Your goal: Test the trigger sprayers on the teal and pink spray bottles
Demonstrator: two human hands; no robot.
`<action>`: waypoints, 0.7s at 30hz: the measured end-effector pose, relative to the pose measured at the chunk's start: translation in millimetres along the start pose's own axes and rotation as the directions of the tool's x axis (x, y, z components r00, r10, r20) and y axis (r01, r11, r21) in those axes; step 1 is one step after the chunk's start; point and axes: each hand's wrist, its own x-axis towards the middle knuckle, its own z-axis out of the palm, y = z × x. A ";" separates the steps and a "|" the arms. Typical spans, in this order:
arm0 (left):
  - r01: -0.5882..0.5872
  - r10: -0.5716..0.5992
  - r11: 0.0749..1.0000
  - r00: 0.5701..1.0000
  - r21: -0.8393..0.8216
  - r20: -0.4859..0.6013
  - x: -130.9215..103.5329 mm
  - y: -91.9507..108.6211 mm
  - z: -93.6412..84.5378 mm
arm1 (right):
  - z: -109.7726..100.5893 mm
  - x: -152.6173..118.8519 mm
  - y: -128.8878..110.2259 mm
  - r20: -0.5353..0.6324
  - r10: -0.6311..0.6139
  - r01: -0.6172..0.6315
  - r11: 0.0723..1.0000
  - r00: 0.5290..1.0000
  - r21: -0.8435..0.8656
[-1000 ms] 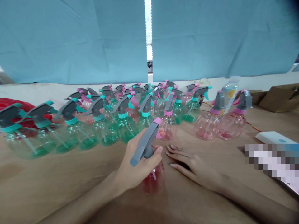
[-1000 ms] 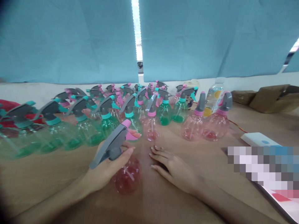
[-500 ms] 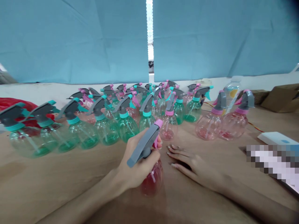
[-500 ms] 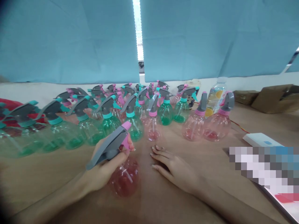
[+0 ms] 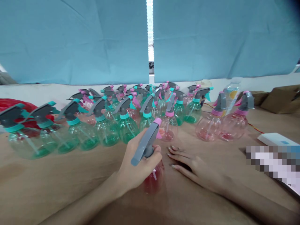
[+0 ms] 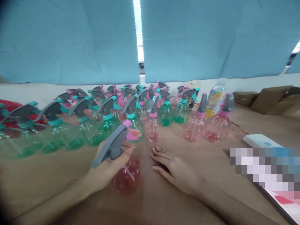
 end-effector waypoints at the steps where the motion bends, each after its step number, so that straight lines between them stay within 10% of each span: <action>1: -0.004 0.004 1.000 1.000 0.005 -0.001 0.0 -0.3 -0.1 | -0.3 0.0 -0.5 0.004 0.006 -0.006 1.000 1.000 -0.004; 21: -0.022 0.022 1.000 1.000 -0.002 -0.022 1.9 1.6 1.9 | 0.8 -1.1 1.1 -0.015 0.000 0.000 1.000 1.000 0.005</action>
